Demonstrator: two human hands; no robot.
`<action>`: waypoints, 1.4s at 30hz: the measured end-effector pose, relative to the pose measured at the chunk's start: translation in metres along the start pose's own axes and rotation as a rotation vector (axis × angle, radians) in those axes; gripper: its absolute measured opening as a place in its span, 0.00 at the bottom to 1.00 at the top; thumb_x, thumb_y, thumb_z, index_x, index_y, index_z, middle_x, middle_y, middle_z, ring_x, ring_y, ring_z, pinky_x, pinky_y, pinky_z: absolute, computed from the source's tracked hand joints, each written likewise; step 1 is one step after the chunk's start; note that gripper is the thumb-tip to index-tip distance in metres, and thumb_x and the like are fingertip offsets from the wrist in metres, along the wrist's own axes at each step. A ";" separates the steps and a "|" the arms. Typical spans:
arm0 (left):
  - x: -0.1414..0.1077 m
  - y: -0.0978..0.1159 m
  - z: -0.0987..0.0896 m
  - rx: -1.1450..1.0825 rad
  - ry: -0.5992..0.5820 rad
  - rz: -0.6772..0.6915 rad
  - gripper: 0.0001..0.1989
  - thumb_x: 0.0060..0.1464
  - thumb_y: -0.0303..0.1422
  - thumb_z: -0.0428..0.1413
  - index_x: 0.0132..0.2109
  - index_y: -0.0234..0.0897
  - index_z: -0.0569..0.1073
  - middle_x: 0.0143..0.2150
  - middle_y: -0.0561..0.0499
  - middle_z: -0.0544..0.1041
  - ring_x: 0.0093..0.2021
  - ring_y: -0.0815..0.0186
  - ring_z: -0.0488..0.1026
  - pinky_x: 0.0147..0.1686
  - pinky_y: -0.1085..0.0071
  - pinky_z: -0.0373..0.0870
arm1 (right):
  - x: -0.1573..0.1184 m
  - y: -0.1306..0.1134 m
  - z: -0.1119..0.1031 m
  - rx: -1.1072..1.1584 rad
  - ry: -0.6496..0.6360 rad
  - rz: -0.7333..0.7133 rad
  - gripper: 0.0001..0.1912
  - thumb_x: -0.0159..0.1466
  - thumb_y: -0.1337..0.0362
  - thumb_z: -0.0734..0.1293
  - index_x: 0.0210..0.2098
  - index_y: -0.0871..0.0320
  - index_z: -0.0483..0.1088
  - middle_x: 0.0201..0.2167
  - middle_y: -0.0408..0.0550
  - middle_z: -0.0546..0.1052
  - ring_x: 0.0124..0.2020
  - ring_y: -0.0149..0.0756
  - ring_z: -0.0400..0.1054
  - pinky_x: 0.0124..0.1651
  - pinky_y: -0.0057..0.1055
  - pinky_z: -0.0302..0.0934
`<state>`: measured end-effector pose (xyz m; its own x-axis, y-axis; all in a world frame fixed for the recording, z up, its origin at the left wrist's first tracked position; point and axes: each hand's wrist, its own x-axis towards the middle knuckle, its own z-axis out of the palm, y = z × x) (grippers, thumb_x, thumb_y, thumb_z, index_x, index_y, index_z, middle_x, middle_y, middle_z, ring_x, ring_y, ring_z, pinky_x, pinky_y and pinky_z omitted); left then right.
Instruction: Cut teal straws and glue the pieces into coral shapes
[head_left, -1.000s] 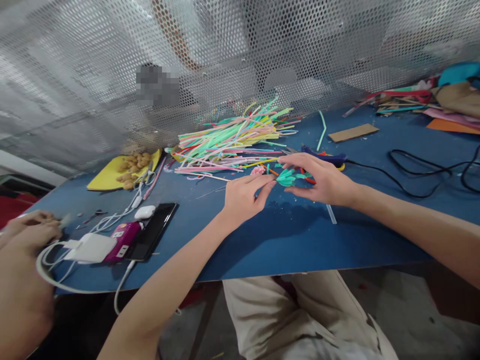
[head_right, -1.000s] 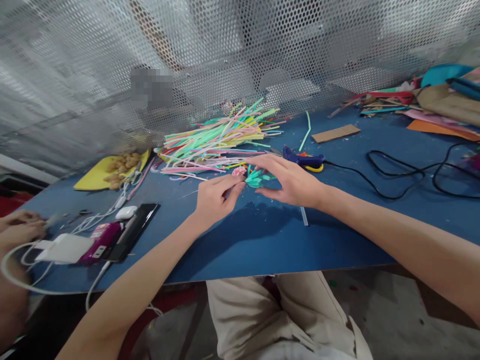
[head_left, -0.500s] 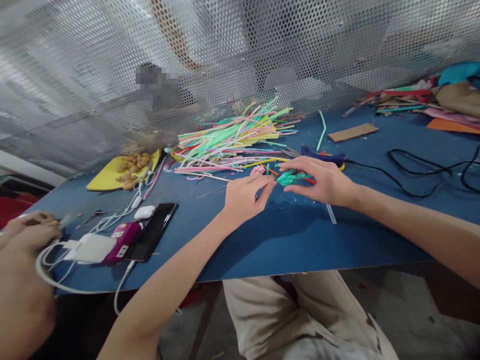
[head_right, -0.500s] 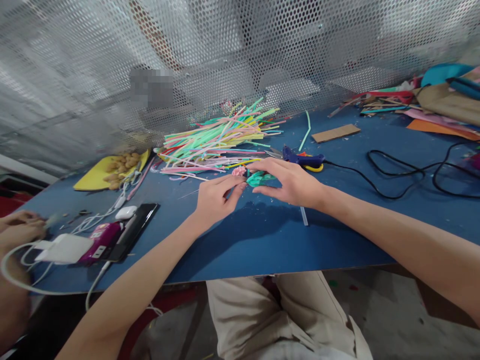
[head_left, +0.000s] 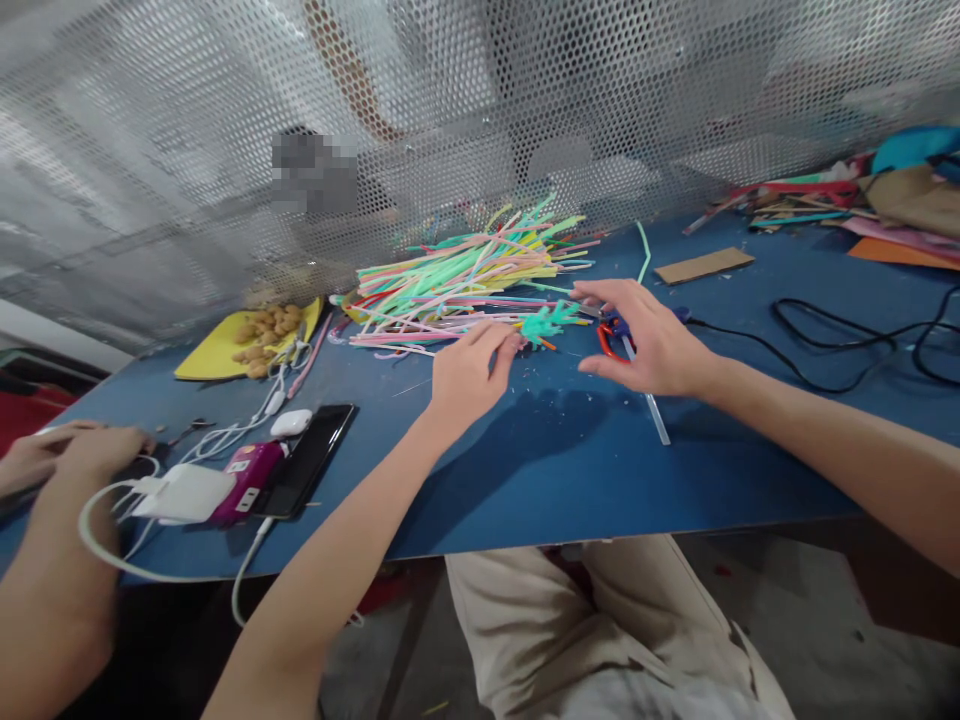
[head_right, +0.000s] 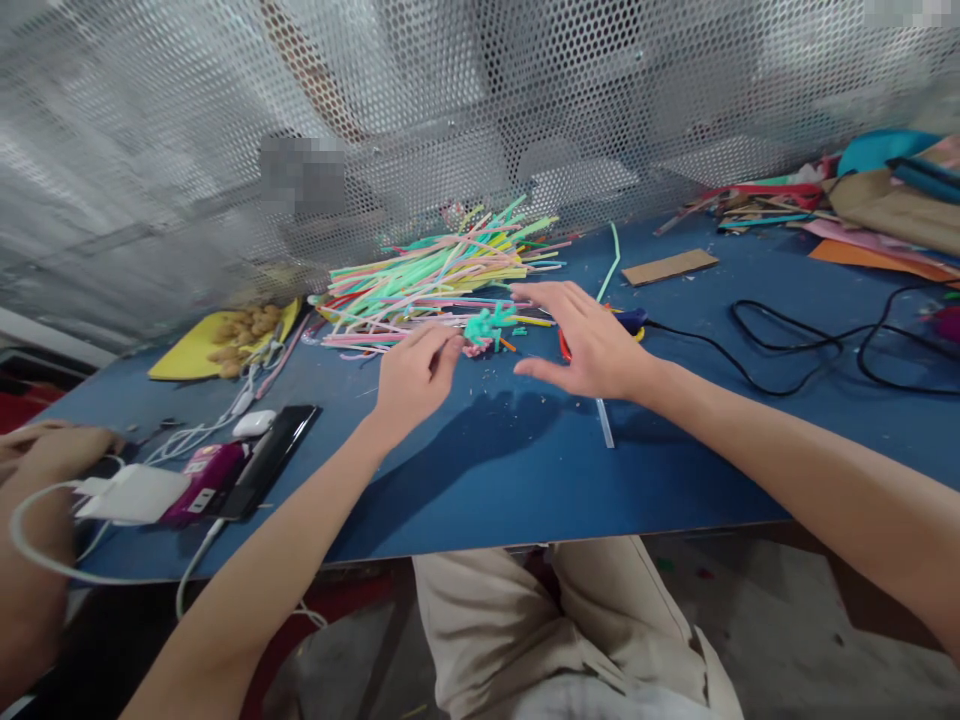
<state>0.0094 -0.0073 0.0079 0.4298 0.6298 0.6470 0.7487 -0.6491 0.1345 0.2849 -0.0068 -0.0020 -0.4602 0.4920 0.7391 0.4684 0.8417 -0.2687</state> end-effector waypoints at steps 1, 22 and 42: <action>0.003 -0.006 -0.002 -0.007 0.008 -0.023 0.17 0.72 0.39 0.47 0.43 0.38 0.78 0.42 0.47 0.81 0.39 0.65 0.77 0.35 0.71 0.64 | 0.000 0.004 -0.002 -0.008 0.014 0.029 0.41 0.63 0.49 0.73 0.70 0.54 0.58 0.61 0.58 0.73 0.58 0.54 0.69 0.62 0.55 0.65; 0.009 0.010 -0.022 -1.224 -0.309 -0.441 0.17 0.68 0.47 0.50 0.43 0.38 0.72 0.46 0.43 0.85 0.23 0.69 0.75 0.26 0.65 0.75 | 0.001 -0.012 0.013 0.113 -0.205 0.093 0.12 0.70 0.56 0.66 0.41 0.56 0.80 0.39 0.48 0.83 0.41 0.39 0.77 0.48 0.39 0.70; -0.006 0.008 0.011 -0.841 -0.733 -0.239 0.15 0.68 0.39 0.50 0.41 0.33 0.74 0.32 0.48 0.83 0.20 0.74 0.68 0.25 0.75 0.65 | -0.008 0.021 -0.006 0.088 -0.297 0.011 0.14 0.70 0.55 0.68 0.48 0.57 0.79 0.40 0.48 0.84 0.35 0.34 0.76 0.41 0.29 0.67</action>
<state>0.0184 -0.0108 -0.0033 0.7198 0.6939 -0.0193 0.3942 -0.3857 0.8342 0.3024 0.0056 -0.0098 -0.6619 0.5336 0.5265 0.4132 0.8457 -0.3376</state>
